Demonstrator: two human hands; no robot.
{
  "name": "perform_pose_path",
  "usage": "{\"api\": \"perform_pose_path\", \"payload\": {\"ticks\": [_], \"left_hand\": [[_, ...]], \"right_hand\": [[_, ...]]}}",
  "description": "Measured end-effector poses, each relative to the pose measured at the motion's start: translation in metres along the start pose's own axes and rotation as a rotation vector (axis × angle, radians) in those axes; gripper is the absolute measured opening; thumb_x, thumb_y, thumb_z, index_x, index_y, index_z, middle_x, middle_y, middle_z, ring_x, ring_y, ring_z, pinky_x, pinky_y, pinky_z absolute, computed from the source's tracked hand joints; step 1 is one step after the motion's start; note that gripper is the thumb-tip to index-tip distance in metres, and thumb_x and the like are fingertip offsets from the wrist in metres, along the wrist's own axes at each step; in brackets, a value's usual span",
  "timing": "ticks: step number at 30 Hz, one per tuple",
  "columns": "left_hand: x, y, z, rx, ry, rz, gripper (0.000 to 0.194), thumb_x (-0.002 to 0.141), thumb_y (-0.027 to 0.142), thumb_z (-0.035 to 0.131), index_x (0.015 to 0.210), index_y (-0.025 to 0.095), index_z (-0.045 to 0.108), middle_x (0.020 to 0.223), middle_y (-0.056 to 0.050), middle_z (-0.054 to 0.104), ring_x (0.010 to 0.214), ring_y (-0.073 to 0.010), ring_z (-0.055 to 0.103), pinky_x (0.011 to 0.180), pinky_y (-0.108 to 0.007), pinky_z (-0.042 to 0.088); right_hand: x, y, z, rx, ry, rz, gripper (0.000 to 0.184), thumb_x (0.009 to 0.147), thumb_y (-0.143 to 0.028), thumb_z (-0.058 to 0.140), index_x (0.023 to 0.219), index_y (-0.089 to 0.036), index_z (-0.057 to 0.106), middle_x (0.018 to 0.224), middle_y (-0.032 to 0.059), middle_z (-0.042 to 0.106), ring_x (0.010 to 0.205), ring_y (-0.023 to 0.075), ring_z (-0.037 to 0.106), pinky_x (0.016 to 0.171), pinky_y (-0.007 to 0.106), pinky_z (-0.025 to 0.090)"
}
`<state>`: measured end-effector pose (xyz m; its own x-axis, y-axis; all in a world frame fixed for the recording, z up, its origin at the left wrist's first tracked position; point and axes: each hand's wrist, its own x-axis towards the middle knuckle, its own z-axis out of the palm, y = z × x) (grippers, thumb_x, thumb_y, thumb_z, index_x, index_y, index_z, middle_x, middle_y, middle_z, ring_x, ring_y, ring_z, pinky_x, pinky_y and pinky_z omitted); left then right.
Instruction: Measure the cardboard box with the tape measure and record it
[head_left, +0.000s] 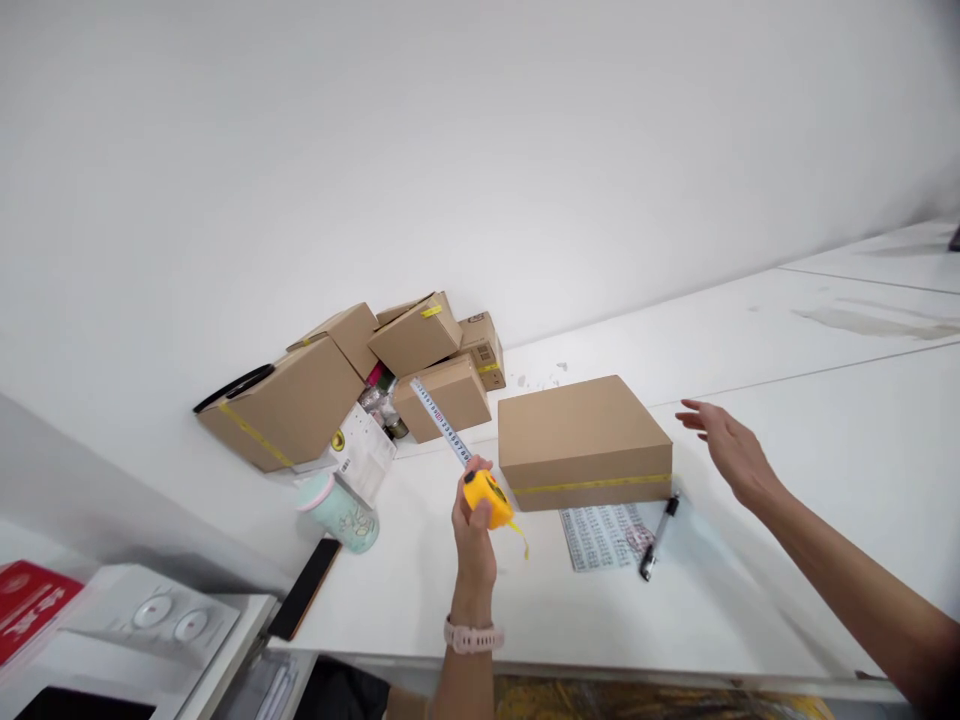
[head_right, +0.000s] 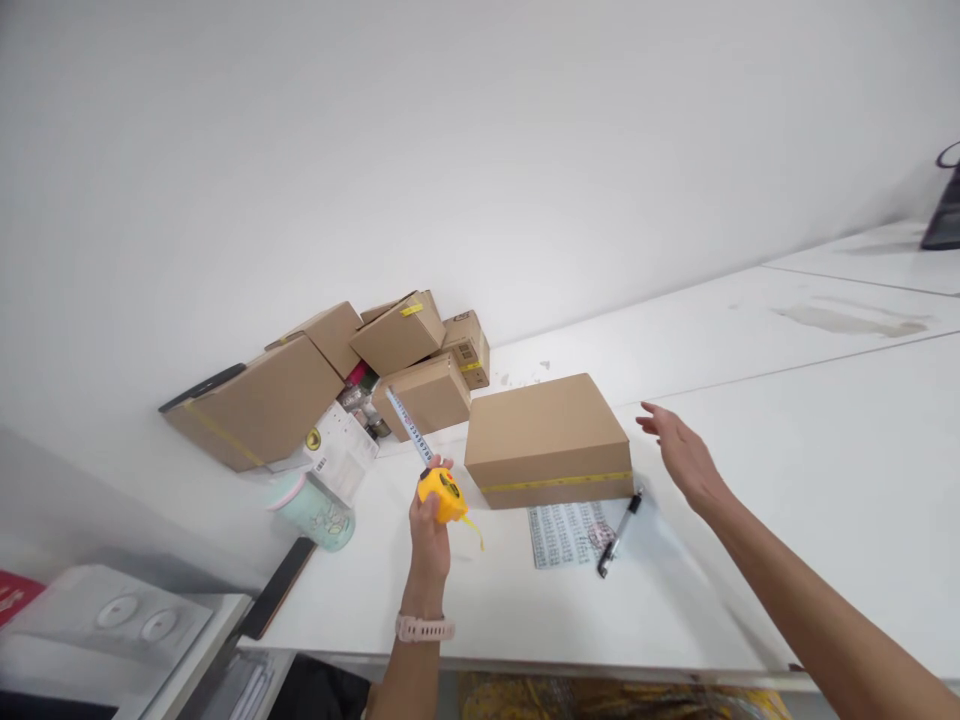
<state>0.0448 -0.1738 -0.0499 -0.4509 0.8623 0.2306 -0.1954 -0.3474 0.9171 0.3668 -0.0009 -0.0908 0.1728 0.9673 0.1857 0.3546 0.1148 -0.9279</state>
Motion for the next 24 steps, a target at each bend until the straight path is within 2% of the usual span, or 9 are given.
{"api": "perform_pose_path", "payload": {"ticks": [3, 5, 7, 9, 14, 16, 18, 21, 24], "left_hand": [[0.014, -0.013, -0.008, -0.005, 0.044, -0.065, 0.069, 0.071, 0.057, 0.078, 0.127, 0.019, 0.063, 0.130, -0.012, 0.065, 0.125, -0.0294, 0.055, 0.095, -0.032, 0.048], [0.024, -0.015, -0.003, -0.025, 0.021, -0.083, 0.067, 0.072, 0.059, 0.074, 0.123, 0.018, 0.064, 0.123, -0.012, 0.068, 0.119, -0.0290, 0.060, 0.094, -0.034, 0.049], [0.037, -0.009, 0.006, -0.047, -0.014, -0.073, 0.064, 0.074, 0.060, 0.070, 0.122, 0.018, 0.064, 0.119, -0.012, 0.069, 0.115, -0.0278, 0.062, 0.093, -0.035, 0.050], [0.052, 0.003, 0.015, -0.060, -0.046, -0.044, 0.062, 0.076, 0.061, 0.067, 0.122, 0.019, 0.064, 0.118, -0.011, 0.070, 0.115, -0.0266, 0.062, 0.095, -0.036, 0.050], [0.078, 0.027, 0.036, -0.011, -0.062, 0.030, 0.066, 0.071, 0.053, 0.077, 0.125, 0.018, 0.063, 0.121, -0.011, 0.068, 0.115, -0.0271, 0.061, 0.095, -0.036, 0.050], [0.071, 0.028, 0.043, 0.028, -0.034, 0.076, 0.071, 0.068, 0.047, 0.082, 0.130, 0.020, 0.060, 0.128, -0.011, 0.064, 0.120, -0.0287, 0.058, 0.094, -0.034, 0.050], [0.054, 0.025, 0.050, 0.088, -0.071, 0.131, 0.076, 0.067, 0.043, 0.085, 0.134, 0.020, 0.059, 0.134, -0.011, 0.061, 0.124, -0.0310, 0.054, 0.095, -0.035, 0.049], [0.025, 0.012, 0.058, 0.174, -0.300, 0.115, 0.076, 0.069, 0.045, 0.084, 0.136, 0.019, 0.060, 0.133, -0.013, 0.062, 0.120, -0.0331, 0.056, 0.098, -0.039, 0.048], [0.005, -0.007, 0.062, 0.180, -0.509, -0.051, 0.074, 0.068, 0.046, 0.085, 0.134, 0.020, 0.062, 0.130, -0.013, 0.064, 0.114, -0.0320, 0.059, 0.099, -0.042, 0.048]], "right_hand": [[-0.023, 0.000, 0.003, 0.219, -0.231, 0.069, 0.066, 0.098, -0.068, 0.028, 0.152, -0.033, 0.044, 0.149, 0.0099, 0.056, 0.130, 0.0289, 0.058, 0.103, 0.045, 0.049], [-0.025, -0.014, 0.009, 0.177, -0.309, -0.030, 0.063, 0.097, -0.068, 0.033, 0.153, -0.040, 0.043, 0.157, 0.0038, 0.047, 0.138, 0.0298, 0.049, 0.107, 0.047, 0.045], [-0.018, -0.034, 0.014, 0.029, -0.281, -0.152, 0.060, 0.094, -0.068, 0.042, 0.146, -0.040, 0.053, 0.158, 0.0035, 0.045, 0.142, 0.0329, 0.042, 0.111, 0.050, 0.041], [-0.004, -0.053, 0.018, -0.132, -0.215, -0.229, 0.059, 0.090, -0.067, 0.047, 0.138, -0.035, 0.061, 0.154, 0.0074, 0.048, 0.138, 0.0369, 0.043, 0.109, 0.054, 0.041], [0.027, -0.089, 0.037, -0.415, -0.049, -0.286, 0.049, 0.094, -0.061, 0.040, 0.114, -0.026, 0.068, 0.128, 0.0127, 0.063, 0.118, 0.0378, 0.051, 0.091, 0.053, 0.047], [0.036, -0.098, 0.050, -0.489, -0.019, -0.403, 0.045, 0.097, -0.055, 0.037, 0.101, -0.023, 0.068, 0.123, 0.0135, 0.066, 0.116, 0.0361, 0.051, 0.091, 0.051, 0.045], [0.045, -0.105, 0.064, -0.538, -0.029, -0.506, 0.042, 0.099, -0.050, 0.035, 0.094, -0.022, 0.065, 0.117, 0.0135, 0.068, 0.113, 0.0336, 0.053, 0.091, 0.048, 0.043], [0.061, -0.111, 0.080, -0.566, -0.041, -0.548, 0.042, 0.101, -0.047, 0.032, 0.091, -0.021, 0.064, 0.105, 0.0141, 0.070, 0.103, 0.0315, 0.057, 0.087, 0.045, 0.041], [0.074, -0.114, 0.088, -0.598, -0.038, -0.573, 0.043, 0.102, -0.043, 0.029, 0.090, -0.020, 0.064, 0.100, 0.0152, 0.071, 0.098, 0.0321, 0.058, 0.086, 0.046, 0.039]]}}
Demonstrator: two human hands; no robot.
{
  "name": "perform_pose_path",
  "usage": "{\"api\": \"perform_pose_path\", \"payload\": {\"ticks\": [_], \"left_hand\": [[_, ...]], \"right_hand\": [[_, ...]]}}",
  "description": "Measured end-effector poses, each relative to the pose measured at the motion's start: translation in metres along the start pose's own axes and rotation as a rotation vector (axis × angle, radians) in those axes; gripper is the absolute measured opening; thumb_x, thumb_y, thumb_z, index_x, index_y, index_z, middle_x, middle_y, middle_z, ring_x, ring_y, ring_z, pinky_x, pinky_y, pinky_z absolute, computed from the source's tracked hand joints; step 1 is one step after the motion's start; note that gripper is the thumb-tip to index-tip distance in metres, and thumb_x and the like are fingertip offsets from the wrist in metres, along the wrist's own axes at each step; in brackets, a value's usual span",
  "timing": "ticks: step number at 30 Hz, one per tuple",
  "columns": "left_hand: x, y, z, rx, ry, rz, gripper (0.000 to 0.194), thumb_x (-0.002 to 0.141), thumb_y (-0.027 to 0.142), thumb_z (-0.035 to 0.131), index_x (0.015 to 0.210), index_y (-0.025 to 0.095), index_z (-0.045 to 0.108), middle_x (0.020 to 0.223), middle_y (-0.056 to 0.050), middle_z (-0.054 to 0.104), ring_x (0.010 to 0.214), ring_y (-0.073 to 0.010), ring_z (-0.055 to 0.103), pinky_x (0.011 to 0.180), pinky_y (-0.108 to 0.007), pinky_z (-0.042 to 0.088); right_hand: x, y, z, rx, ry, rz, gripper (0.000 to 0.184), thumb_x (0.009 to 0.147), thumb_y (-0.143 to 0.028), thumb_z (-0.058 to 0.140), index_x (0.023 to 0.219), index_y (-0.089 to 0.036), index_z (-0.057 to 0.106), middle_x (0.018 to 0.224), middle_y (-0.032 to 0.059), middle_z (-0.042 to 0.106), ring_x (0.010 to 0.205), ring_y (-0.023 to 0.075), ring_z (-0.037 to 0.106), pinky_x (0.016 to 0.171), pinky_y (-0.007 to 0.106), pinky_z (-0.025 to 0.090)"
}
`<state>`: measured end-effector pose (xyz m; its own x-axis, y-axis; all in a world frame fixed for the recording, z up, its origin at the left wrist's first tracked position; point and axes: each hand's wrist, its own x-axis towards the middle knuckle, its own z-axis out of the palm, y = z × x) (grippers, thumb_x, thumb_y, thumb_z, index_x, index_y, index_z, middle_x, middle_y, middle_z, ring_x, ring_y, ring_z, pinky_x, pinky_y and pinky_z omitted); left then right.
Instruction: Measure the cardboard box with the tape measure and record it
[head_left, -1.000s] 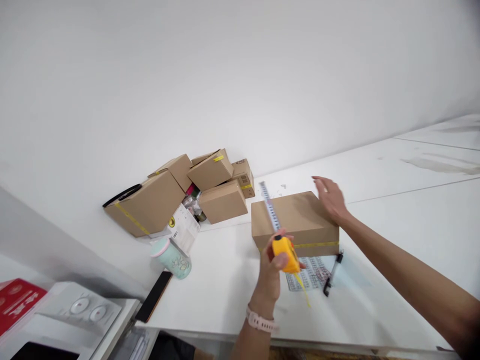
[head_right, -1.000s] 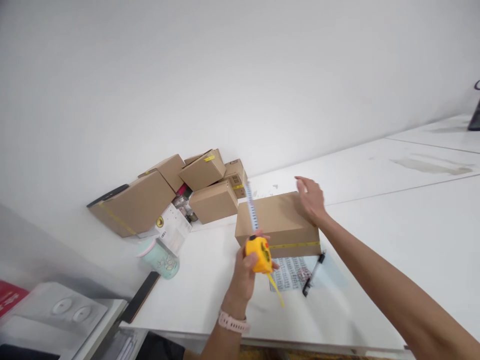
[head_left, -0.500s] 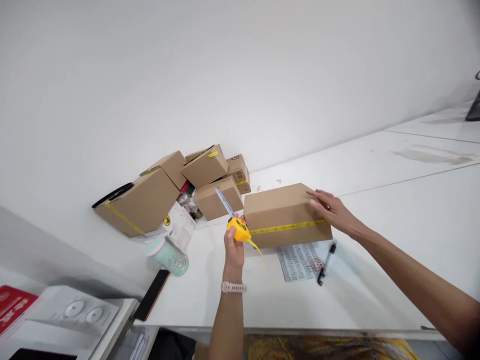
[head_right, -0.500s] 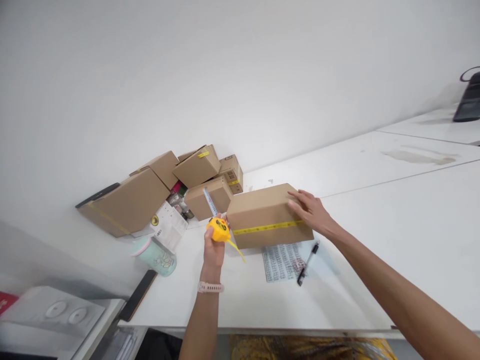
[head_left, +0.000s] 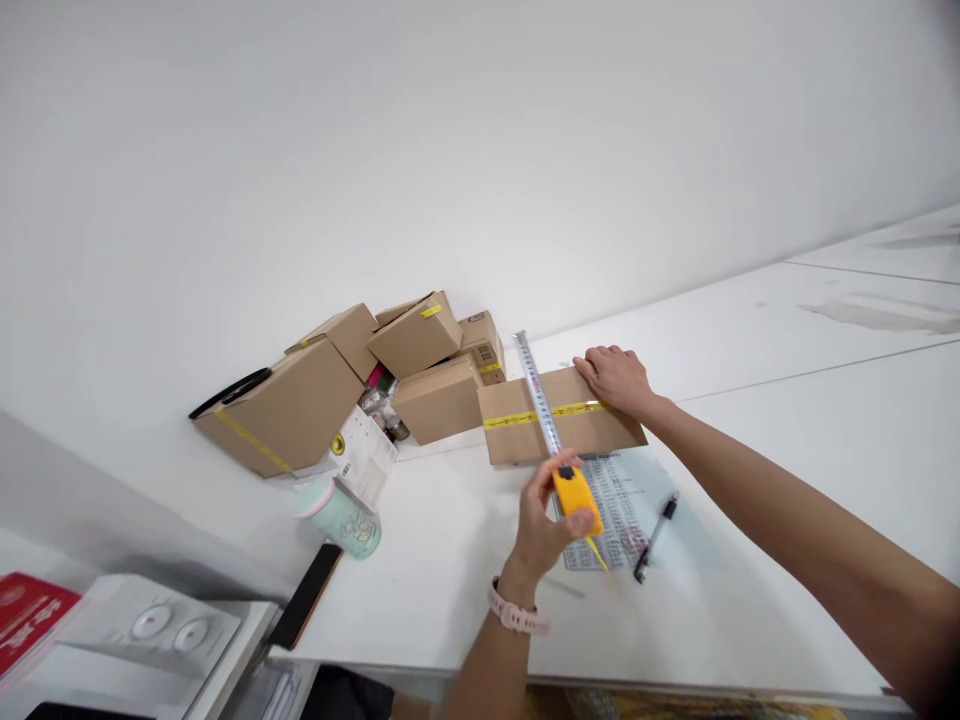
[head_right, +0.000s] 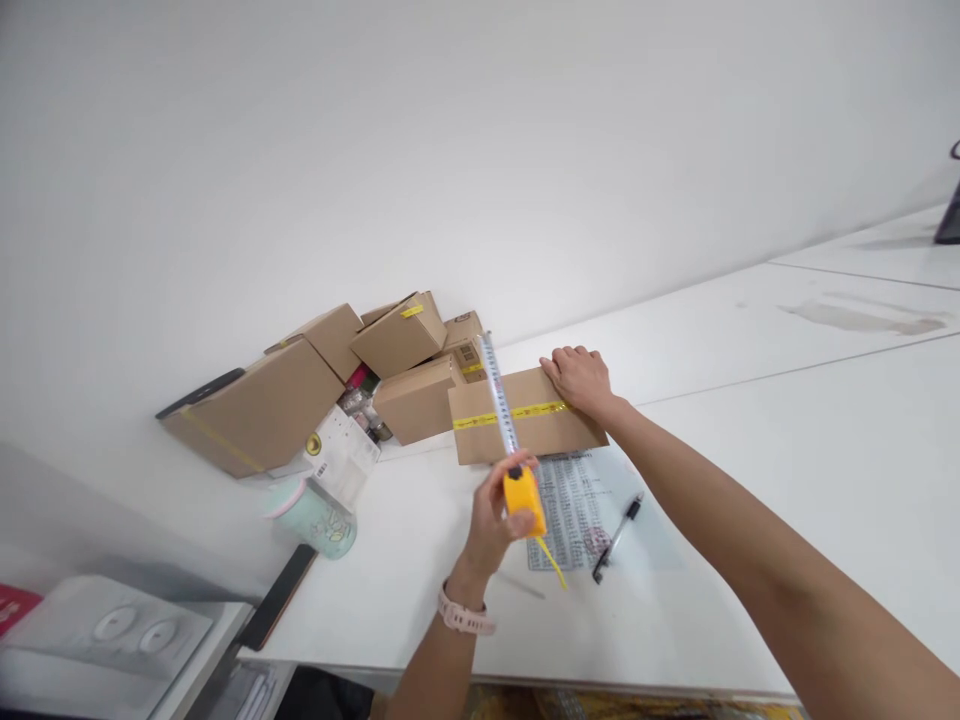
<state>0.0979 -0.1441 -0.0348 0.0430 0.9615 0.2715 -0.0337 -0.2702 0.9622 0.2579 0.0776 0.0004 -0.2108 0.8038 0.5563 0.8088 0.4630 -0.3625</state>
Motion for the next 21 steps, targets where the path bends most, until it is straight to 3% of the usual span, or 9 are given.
{"api": "perform_pose_path", "payload": {"ticks": [5, 12, 16, 21], "left_hand": [[-0.005, -0.030, 0.007, -0.109, -0.057, -0.142, 0.077, 0.063, 0.051, 0.086, 0.130, 0.020, 0.065, 0.127, -0.013, 0.066, 0.113, -0.0314, 0.060, 0.103, -0.045, 0.045], [-0.010, -0.044, 0.009, -0.148, -0.040, -0.157, 0.078, 0.064, 0.053, 0.085, 0.131, 0.020, 0.064, 0.125, -0.014, 0.067, 0.116, -0.0322, 0.060, 0.104, -0.046, 0.044], [-0.013, -0.047, 0.012, -0.152, -0.033, -0.166, 0.077, 0.063, 0.052, 0.086, 0.130, 0.021, 0.065, 0.125, -0.013, 0.067, 0.118, -0.0320, 0.058, 0.104, -0.045, 0.045], [-0.015, -0.056, 0.017, -0.105, -0.008, -0.189, 0.078, 0.061, 0.045, 0.087, 0.131, 0.020, 0.064, 0.128, -0.014, 0.065, 0.114, -0.0306, 0.059, 0.099, -0.042, 0.047]], "right_hand": [[0.006, 0.000, 0.005, -0.028, 0.014, -0.078, 0.044, 0.103, -0.035, 0.025, 0.099, -0.021, 0.067, 0.099, 0.0123, 0.073, 0.098, 0.0303, 0.058, 0.092, 0.046, 0.034], [0.003, -0.003, 0.006, -0.073, 0.010, -0.212, 0.058, 0.096, -0.013, 0.026, 0.145, -0.028, 0.054, 0.104, 0.0121, 0.071, 0.096, 0.0302, 0.053, 0.089, 0.045, 0.030], [0.005, -0.002, 0.004, -0.145, -0.052, -0.326, 0.064, 0.094, -0.010, 0.028, 0.147, -0.036, 0.052, 0.109, 0.0120, 0.069, 0.094, 0.0302, 0.049, 0.083, 0.043, 0.030], [0.004, -0.001, 0.002, -0.139, -0.076, -0.340, 0.062, 0.092, -0.009, 0.034, 0.141, -0.037, 0.059, 0.111, 0.0110, 0.068, 0.095, 0.0298, 0.048, 0.084, 0.042, 0.029]]}}
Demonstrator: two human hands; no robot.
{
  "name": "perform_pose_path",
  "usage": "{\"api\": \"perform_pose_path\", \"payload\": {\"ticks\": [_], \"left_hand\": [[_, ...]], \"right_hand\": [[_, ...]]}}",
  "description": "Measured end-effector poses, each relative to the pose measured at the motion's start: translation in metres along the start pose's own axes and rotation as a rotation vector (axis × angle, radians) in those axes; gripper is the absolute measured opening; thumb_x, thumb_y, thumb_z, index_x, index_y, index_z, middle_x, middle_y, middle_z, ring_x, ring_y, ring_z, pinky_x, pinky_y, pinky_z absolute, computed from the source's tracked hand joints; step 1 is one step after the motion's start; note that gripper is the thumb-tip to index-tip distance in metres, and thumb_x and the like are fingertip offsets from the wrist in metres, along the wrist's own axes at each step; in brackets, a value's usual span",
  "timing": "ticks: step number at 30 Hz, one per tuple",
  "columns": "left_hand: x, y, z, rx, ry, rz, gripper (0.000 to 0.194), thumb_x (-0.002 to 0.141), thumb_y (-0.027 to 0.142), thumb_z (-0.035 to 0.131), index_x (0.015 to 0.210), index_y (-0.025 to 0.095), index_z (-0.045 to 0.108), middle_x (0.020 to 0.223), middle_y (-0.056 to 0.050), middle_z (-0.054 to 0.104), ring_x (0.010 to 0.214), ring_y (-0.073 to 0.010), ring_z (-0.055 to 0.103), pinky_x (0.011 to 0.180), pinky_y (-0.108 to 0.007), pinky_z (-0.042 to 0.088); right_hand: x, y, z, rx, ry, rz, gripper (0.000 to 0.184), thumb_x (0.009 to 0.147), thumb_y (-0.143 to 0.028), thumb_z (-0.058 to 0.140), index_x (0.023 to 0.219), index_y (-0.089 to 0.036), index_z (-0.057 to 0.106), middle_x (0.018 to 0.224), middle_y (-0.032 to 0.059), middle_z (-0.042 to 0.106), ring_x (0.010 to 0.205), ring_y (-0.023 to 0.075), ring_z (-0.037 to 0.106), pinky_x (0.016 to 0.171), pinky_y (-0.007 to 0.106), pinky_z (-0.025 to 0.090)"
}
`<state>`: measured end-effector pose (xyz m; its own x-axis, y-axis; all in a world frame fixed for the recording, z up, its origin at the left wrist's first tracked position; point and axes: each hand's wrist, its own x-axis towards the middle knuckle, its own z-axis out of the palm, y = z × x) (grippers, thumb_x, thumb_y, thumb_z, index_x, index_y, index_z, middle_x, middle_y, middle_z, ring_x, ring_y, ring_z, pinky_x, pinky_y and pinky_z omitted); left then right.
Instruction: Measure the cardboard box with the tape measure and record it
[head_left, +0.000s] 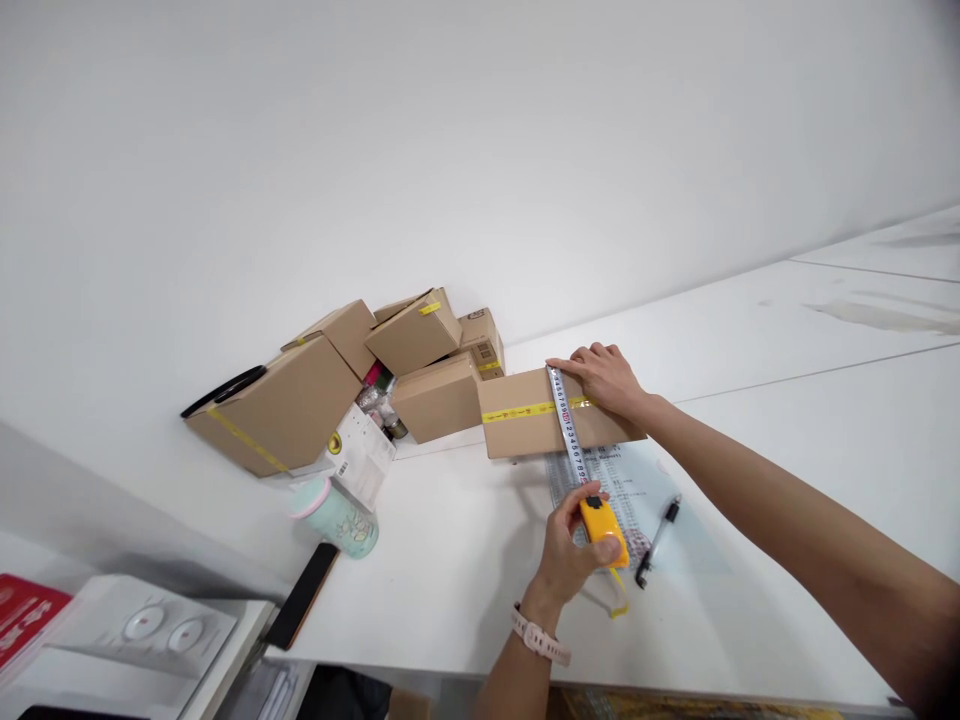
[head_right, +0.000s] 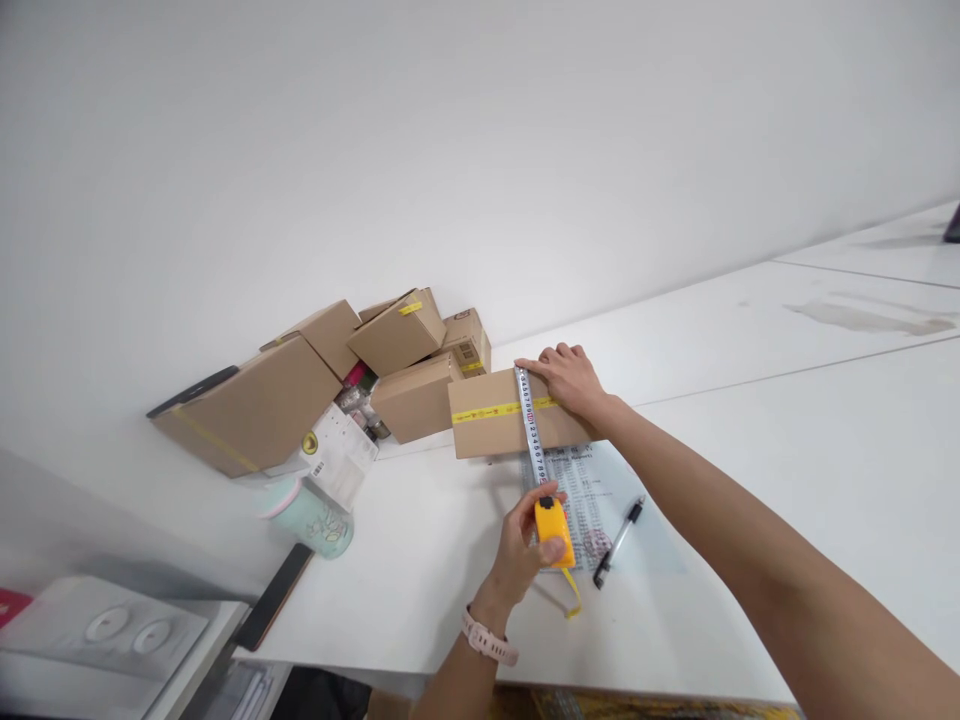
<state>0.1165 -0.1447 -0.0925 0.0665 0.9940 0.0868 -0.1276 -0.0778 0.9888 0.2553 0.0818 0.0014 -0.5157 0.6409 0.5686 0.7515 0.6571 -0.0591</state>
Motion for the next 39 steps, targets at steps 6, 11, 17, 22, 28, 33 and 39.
{"api": "perform_pose_path", "payload": {"ticks": [6, 11, 17, 22, 28, 33, 39], "left_hand": [[0.008, -0.022, -0.002, 0.077, 0.039, -0.018, 0.082, 0.055, 0.034, 0.089, 0.131, 0.018, 0.063, 0.127, -0.013, 0.064, 0.110, -0.0280, 0.058, 0.096, -0.041, 0.048], [0.012, -0.029, -0.006, 0.063, 0.022, -0.035, 0.084, 0.056, 0.037, 0.090, 0.132, 0.017, 0.060, 0.127, -0.015, 0.064, 0.114, -0.0297, 0.058, 0.096, -0.041, 0.049], [0.011, -0.027, -0.004, 0.045, 0.013, -0.035, 0.085, 0.054, 0.041, 0.092, 0.130, 0.017, 0.061, 0.129, -0.016, 0.062, 0.117, -0.0325, 0.060, 0.096, -0.043, 0.050], [-0.006, 0.004, -0.008, 0.000, -0.016, 0.042, 0.082, 0.059, 0.044, 0.091, 0.132, 0.020, 0.061, 0.130, -0.015, 0.063, 0.119, -0.0331, 0.060, 0.096, -0.042, 0.051], [-0.004, 0.052, -0.054, 0.021, 0.315, 0.317, 0.077, 0.064, 0.048, 0.087, 0.131, 0.021, 0.062, 0.136, -0.014, 0.061, 0.119, -0.0300, 0.058, 0.095, -0.035, 0.049], [0.013, 0.044, -0.094, -0.040, 0.464, 0.251, 0.069, 0.072, 0.053, 0.079, 0.131, 0.020, 0.062, 0.130, -0.013, 0.064, 0.119, -0.0271, 0.059, 0.094, -0.033, 0.048], [0.006, 0.021, -0.105, -0.081, 0.501, 0.190, 0.066, 0.068, 0.051, 0.080, 0.123, 0.017, 0.067, 0.117, -0.013, 0.070, 0.105, -0.0244, 0.064, 0.085, -0.031, 0.049]], "right_hand": [[-0.003, 0.001, 0.004, -0.030, 0.065, -0.028, 0.063, 0.090, -0.004, 0.036, 0.139, -0.035, 0.061, 0.108, 0.0097, 0.068, 0.091, 0.0271, 0.047, 0.081, 0.040, 0.029], [-0.004, 0.003, 0.007, -0.030, 0.096, -0.044, 0.063, 0.091, -0.003, 0.036, 0.138, -0.034, 0.062, 0.107, 0.0089, 0.068, 0.091, 0.0265, 0.048, 0.080, 0.039, 0.028], [-0.005, 0.004, 0.010, -0.044, 0.109, -0.036, 0.063, 0.091, -0.003, 0.037, 0.139, -0.035, 0.061, 0.106, 0.0085, 0.069, 0.090, 0.0271, 0.047, 0.080, 0.039, 0.028], [-0.007, 0.004, 0.011, -0.003, 0.125, -0.006, 0.060, 0.092, -0.004, 0.036, 0.142, -0.028, 0.059, 0.105, 0.0107, 0.069, 0.093, 0.0276, 0.049, 0.083, 0.040, 0.031], [-0.021, -0.007, 0.003, 0.140, 0.163, 0.081, 0.053, 0.098, -0.014, 0.031, 0.141, -0.024, 0.059, 0.106, 0.0125, 0.071, 0.097, 0.0304, 0.054, 0.087, 0.047, 0.038], [-0.064, -0.012, -0.003, 0.475, 0.256, 0.444, 0.067, 0.093, -0.060, 0.049, 0.149, -0.023, 0.050, 0.141, 0.0161, 0.058, 0.124, 0.0380, 0.053, 0.097, 0.054, 0.046], [-0.118, -0.032, -0.009, 0.963, 0.061, 0.636, 0.077, 0.083, -0.070, 0.061, 0.150, -0.035, 0.042, 0.130, 0.0100, 0.066, 0.114, 0.0339, 0.066, 0.085, 0.047, 0.060]]}}
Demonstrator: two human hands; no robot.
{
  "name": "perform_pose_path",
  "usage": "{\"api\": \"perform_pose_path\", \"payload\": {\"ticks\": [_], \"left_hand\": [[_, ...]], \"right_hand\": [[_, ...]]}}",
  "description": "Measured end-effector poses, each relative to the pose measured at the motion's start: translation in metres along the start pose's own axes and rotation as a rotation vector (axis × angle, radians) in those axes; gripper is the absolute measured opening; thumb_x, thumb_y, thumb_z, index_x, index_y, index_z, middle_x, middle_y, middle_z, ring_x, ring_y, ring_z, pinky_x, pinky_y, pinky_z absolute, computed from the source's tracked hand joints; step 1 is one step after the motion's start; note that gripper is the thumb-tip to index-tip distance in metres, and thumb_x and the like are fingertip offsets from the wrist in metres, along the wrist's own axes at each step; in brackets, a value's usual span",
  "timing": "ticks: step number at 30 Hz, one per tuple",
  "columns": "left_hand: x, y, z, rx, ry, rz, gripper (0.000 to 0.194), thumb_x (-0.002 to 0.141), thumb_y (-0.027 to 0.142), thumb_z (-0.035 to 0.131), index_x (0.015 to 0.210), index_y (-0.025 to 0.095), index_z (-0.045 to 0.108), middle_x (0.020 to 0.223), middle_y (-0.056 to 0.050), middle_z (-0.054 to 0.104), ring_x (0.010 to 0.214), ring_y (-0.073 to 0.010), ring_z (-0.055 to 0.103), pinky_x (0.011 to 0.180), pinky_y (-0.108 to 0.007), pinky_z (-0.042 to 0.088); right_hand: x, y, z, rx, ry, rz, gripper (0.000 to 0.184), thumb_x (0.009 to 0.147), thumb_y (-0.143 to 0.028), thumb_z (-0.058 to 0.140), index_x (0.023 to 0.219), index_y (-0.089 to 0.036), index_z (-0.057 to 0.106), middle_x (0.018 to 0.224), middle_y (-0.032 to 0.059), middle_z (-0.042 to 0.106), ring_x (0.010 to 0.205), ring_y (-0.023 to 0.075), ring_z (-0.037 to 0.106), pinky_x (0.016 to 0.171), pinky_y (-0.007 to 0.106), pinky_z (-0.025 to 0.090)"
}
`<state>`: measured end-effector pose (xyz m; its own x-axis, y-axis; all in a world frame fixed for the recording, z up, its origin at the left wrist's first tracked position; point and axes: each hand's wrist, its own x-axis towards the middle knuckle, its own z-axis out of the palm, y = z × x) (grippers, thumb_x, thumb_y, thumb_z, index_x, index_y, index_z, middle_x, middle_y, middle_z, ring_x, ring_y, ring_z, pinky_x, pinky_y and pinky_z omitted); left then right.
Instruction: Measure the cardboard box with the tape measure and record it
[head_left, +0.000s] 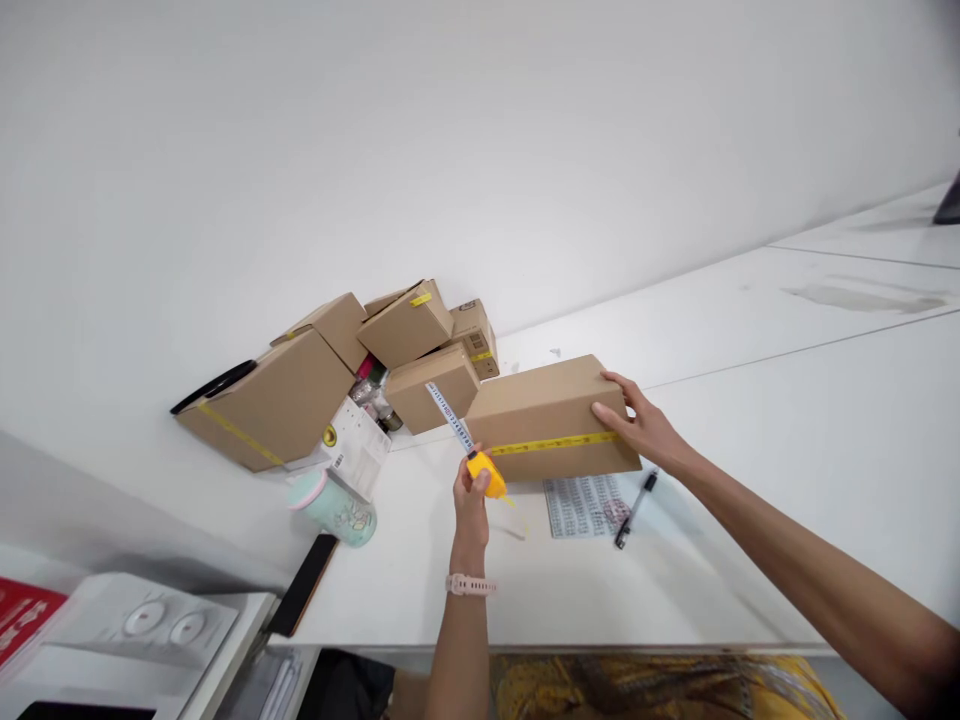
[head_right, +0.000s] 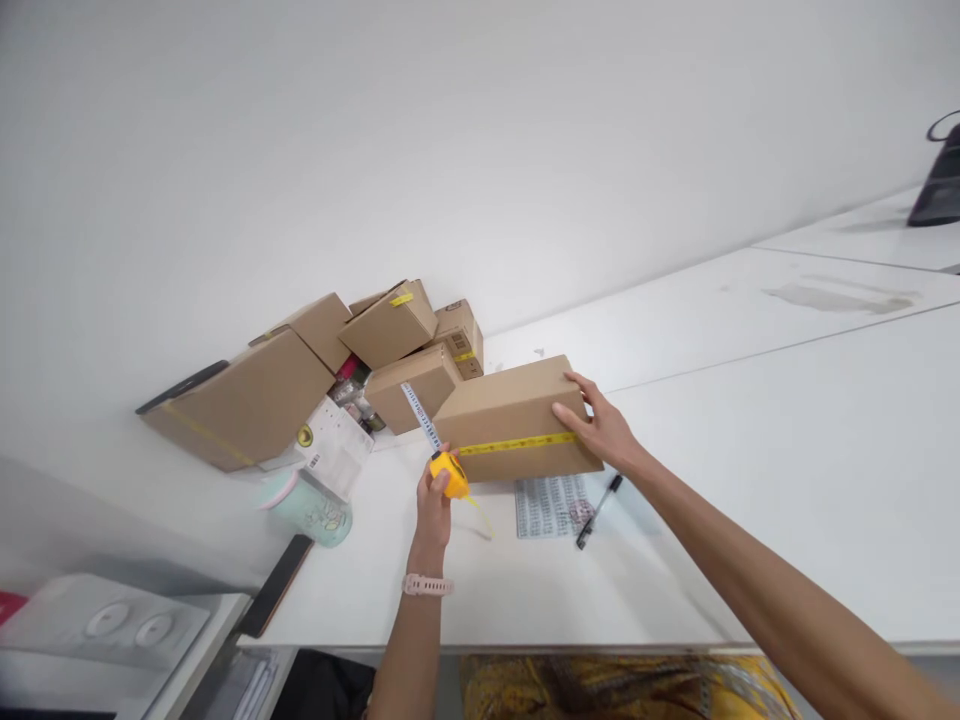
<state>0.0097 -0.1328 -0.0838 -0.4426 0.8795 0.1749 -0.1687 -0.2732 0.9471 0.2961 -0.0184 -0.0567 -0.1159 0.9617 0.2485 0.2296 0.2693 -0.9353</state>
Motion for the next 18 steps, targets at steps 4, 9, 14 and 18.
{"api": "perform_pose_path", "payload": {"ticks": [4, 9, 14, 18], "left_hand": [[-0.009, 0.003, -0.018, 0.012, 0.055, 0.005, 0.070, 0.063, 0.053, 0.082, 0.123, 0.019, 0.068, 0.113, -0.011, 0.071, 0.100, -0.0238, 0.064, 0.081, -0.029, 0.048], [-0.021, 0.006, -0.044, 0.079, 0.132, 0.003, 0.071, 0.059, 0.054, 0.082, 0.121, 0.020, 0.067, 0.115, -0.010, 0.070, 0.103, -0.0253, 0.064, 0.083, -0.030, 0.049], [-0.041, 0.010, -0.060, 0.185, 0.202, 0.014, 0.063, 0.063, 0.056, 0.079, 0.114, 0.020, 0.069, 0.109, -0.010, 0.071, 0.107, -0.0280, 0.064, 0.087, -0.034, 0.050], [-0.040, 0.050, -0.062, 0.256, 0.191, 0.090, 0.064, 0.062, 0.048, 0.083, 0.118, 0.023, 0.066, 0.123, -0.008, 0.067, 0.115, -0.0286, 0.061, 0.090, -0.033, 0.049]], "right_hand": [[-0.023, 0.005, 0.017, 0.091, -0.032, -0.104, 0.064, 0.086, -0.063, 0.064, 0.139, -0.034, 0.046, 0.143, 0.0090, 0.057, 0.120, 0.0307, 0.062, 0.095, 0.046, 0.057], [-0.033, 0.018, 0.045, 0.127, -0.109, -0.125, 0.055, 0.088, -0.059, 0.062, 0.133, -0.033, 0.046, 0.146, 0.0084, 0.055, 0.121, 0.0288, 0.063, 0.104, 0.050, 0.051], [-0.043, 0.028, 0.063, 0.029, -0.148, -0.193, 0.051, 0.091, -0.053, 0.061, 0.135, -0.033, 0.046, 0.162, 0.0098, 0.037, 0.140, 0.0309, 0.048, 0.109, 0.054, 0.045], [-0.047, 0.033, 0.064, -0.026, -0.171, -0.233, 0.049, 0.094, -0.049, 0.058, 0.138, -0.033, 0.044, 0.162, 0.0105, 0.036, 0.144, 0.0303, 0.043, 0.109, 0.055, 0.044]]}}
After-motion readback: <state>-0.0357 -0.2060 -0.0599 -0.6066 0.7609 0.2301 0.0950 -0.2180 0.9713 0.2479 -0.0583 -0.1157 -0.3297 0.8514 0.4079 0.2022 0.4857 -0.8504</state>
